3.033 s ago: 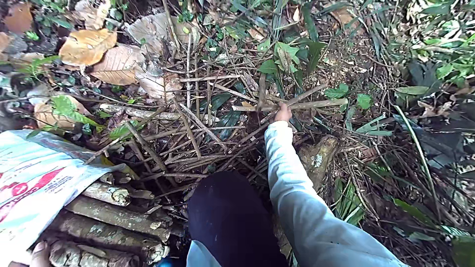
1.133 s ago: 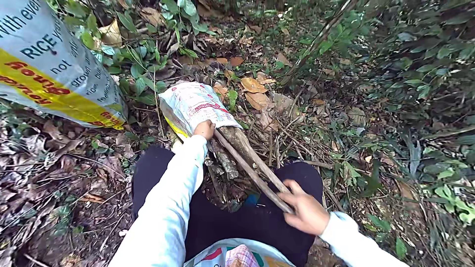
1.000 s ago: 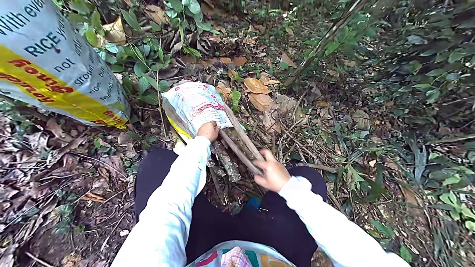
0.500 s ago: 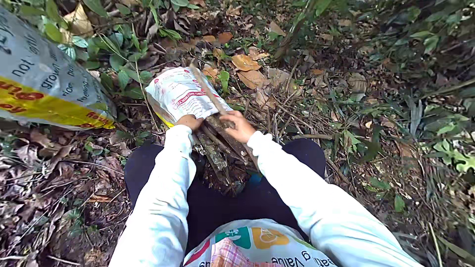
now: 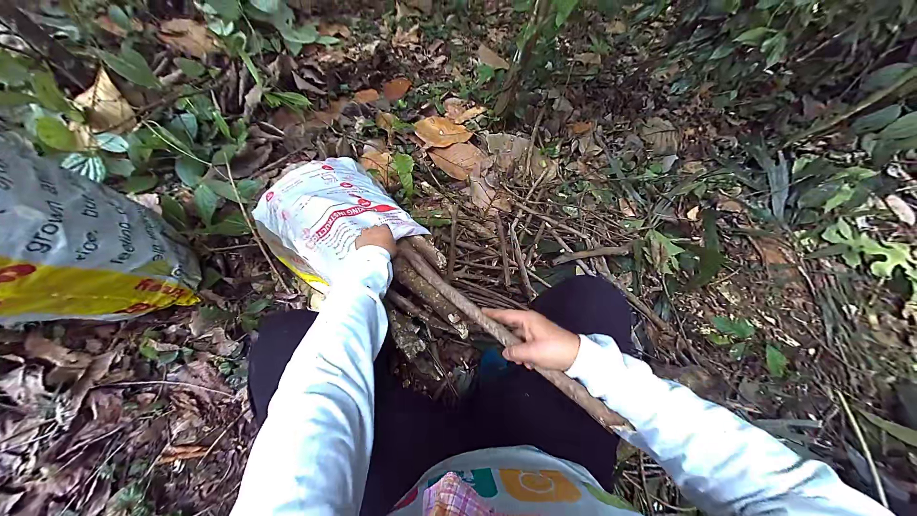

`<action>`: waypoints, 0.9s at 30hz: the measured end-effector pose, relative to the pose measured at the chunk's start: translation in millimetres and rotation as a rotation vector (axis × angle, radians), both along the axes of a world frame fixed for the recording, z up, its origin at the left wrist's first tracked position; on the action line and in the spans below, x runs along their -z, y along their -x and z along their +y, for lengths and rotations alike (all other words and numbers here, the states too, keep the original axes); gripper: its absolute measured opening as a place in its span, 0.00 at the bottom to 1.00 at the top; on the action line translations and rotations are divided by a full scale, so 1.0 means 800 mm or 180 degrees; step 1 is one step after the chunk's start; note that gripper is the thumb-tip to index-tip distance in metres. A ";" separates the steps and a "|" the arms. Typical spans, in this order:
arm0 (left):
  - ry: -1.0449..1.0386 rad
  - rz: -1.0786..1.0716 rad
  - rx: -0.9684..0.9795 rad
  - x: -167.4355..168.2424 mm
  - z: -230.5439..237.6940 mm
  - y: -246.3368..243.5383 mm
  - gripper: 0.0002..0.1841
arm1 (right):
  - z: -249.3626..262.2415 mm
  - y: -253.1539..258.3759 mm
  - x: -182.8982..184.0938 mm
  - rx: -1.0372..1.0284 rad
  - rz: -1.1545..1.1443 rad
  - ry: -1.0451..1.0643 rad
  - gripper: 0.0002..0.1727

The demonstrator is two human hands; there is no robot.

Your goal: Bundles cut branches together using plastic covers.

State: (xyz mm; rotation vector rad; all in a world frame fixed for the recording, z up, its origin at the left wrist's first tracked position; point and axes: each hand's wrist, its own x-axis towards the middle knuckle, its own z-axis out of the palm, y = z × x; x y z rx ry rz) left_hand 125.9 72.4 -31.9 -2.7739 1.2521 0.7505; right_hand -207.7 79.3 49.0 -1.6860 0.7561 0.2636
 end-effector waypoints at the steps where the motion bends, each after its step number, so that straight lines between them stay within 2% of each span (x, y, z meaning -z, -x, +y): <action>1: 0.0022 0.0084 -0.0008 -0.001 -0.003 -0.003 0.25 | -0.002 -0.004 -0.002 -0.0138 0.0041 0.0141 0.44; 4: 0.0393 0.0458 -0.0043 -0.006 -0.005 -0.014 0.22 | -0.017 -0.042 -0.003 -0.0624 0.0209 0.0574 0.44; 8: 0.0868 0.0611 -0.0020 -0.010 0.006 -0.028 0.17 | -0.042 -0.148 0.032 -0.0955 0.0399 0.1306 0.43; 12: 0.1235 0.0732 -0.0083 -0.020 0.022 -0.039 0.13 | -0.062 -0.271 0.071 -0.0440 0.0247 0.1554 0.35; 14: 0.1275 0.0779 -0.0111 -0.027 0.025 -0.045 0.13 | -0.068 -0.301 0.073 -0.0183 0.0303 0.1493 0.34; 17: 0.1173 0.0869 -0.0117 -0.024 0.022 -0.043 0.13 | -0.064 -0.277 0.067 -0.0414 0.0621 0.1507 0.39; 21: 0.1069 0.0881 -0.0166 -0.021 0.017 -0.034 0.13 | -0.048 -0.206 0.028 -0.1209 0.1569 0.1344 0.31; 24: 0.0974 0.0809 -0.0154 -0.021 0.016 -0.025 0.14 | -0.039 -0.201 0.027 -0.1069 0.1528 0.1381 0.31; 27: 0.0956 0.0688 0.0028 -0.016 0.017 -0.014 0.15 | -0.044 -0.223 0.059 -0.0612 0.1208 0.1657 0.30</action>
